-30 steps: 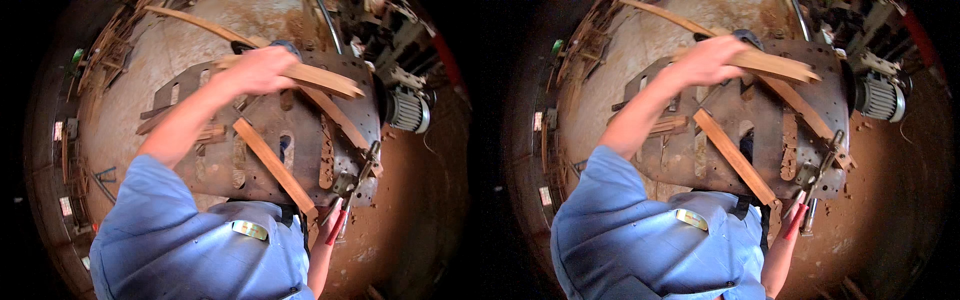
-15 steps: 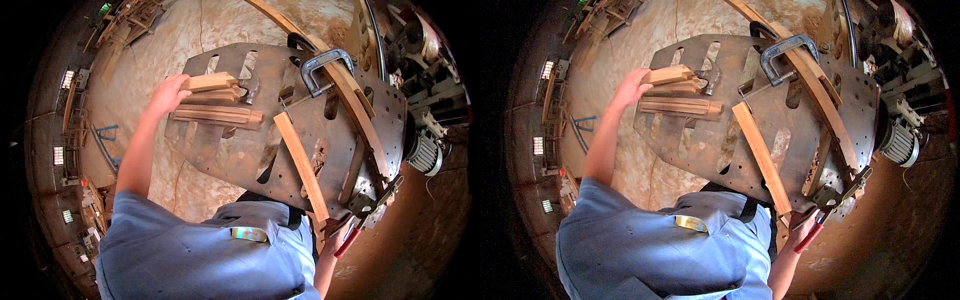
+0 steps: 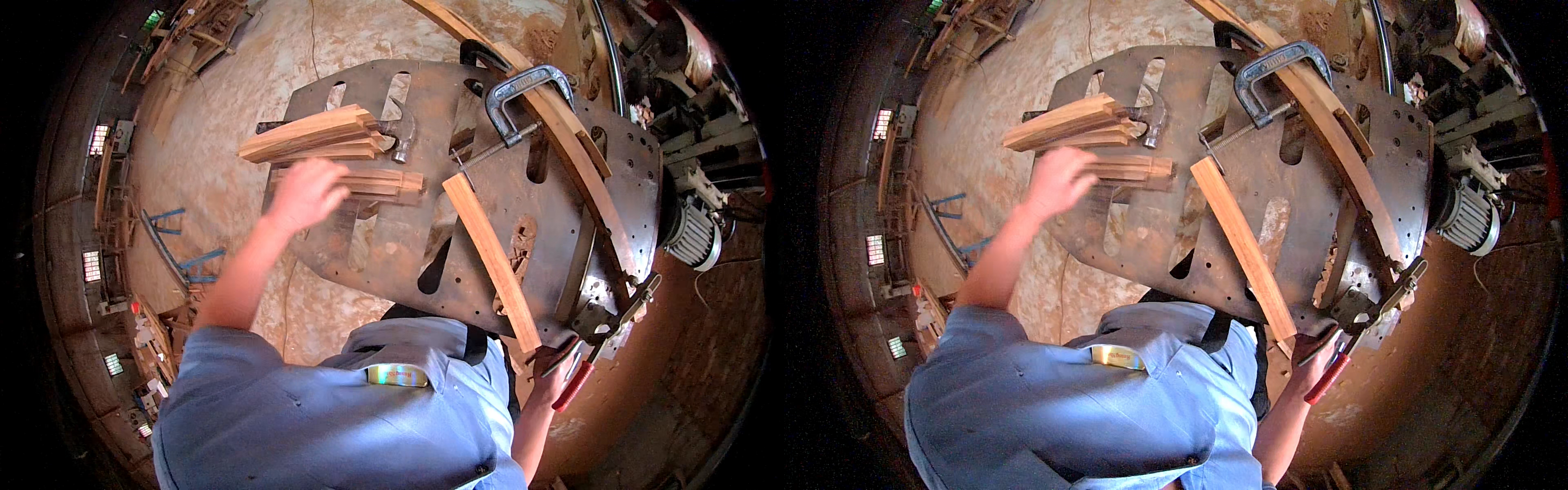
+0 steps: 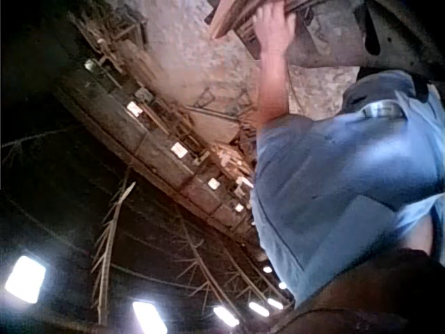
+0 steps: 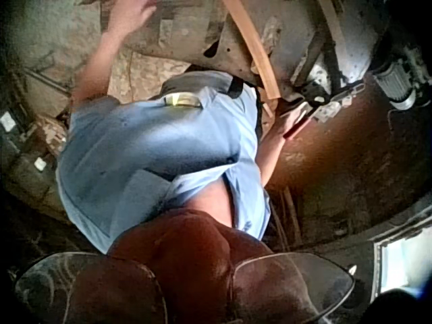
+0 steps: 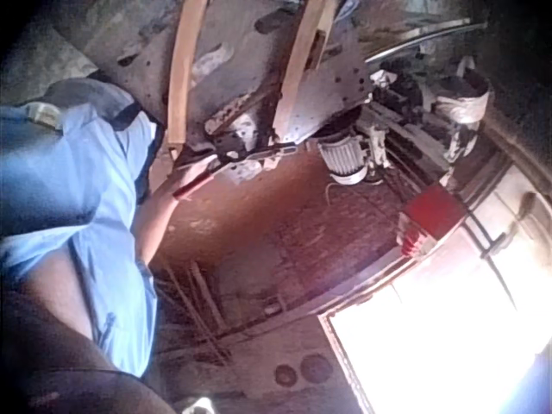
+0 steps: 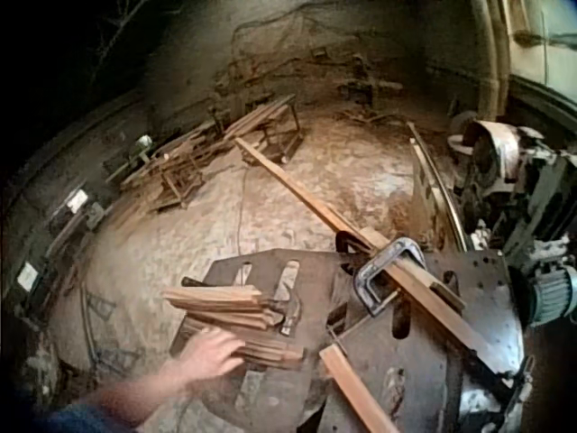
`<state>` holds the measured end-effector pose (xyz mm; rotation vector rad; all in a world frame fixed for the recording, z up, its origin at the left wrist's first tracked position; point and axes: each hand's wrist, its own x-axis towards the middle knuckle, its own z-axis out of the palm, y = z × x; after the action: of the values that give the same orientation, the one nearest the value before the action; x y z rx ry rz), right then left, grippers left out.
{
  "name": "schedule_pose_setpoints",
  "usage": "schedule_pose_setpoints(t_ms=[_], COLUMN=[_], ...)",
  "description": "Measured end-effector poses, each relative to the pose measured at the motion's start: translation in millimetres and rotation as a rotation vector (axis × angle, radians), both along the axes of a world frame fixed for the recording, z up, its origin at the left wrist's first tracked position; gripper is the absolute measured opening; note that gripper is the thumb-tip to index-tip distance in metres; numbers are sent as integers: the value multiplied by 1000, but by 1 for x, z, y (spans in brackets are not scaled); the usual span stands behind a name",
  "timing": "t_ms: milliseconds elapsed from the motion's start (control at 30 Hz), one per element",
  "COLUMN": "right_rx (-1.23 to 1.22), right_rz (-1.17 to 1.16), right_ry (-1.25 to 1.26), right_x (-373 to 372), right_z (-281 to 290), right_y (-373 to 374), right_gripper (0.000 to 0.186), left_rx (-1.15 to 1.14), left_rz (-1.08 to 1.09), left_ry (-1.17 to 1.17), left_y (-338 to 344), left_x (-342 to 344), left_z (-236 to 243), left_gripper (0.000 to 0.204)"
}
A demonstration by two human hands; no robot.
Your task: The person selects thin wooden strips from a stack, carries them to a circular saw, and cuts them into shorter pieces. They use a C-clamp to secure a curved wooden piece to the saw table and repeatedly cut the strips, stacking the finished pieces on the table.
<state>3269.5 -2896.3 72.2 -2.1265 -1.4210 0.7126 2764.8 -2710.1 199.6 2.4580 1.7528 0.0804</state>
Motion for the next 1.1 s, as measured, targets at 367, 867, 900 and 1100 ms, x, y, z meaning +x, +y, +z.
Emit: schedule_pose_setpoints(t_ms=[367,867,900,1100], right_rx=[25,118,132,170], right_rz=[-283,-732,-719,-766], right_ry=[572,1506,1475,1433], right_x=[14,-7,-6,-4], right_z=[-43,-14,-14,-40], right_y=[-15,4,0,-5], right_gripper=[22,39,37,42], left_rx=[185,-284,-226,253], left_rz=[98,52,-40,-802], left_ry=[122,-490,-316,-266], left_y=[-48,40,56,136], left_x=[-16,173,205,350], left_z=[-52,45,54,-12], left_gripper=[44,41,40,39])
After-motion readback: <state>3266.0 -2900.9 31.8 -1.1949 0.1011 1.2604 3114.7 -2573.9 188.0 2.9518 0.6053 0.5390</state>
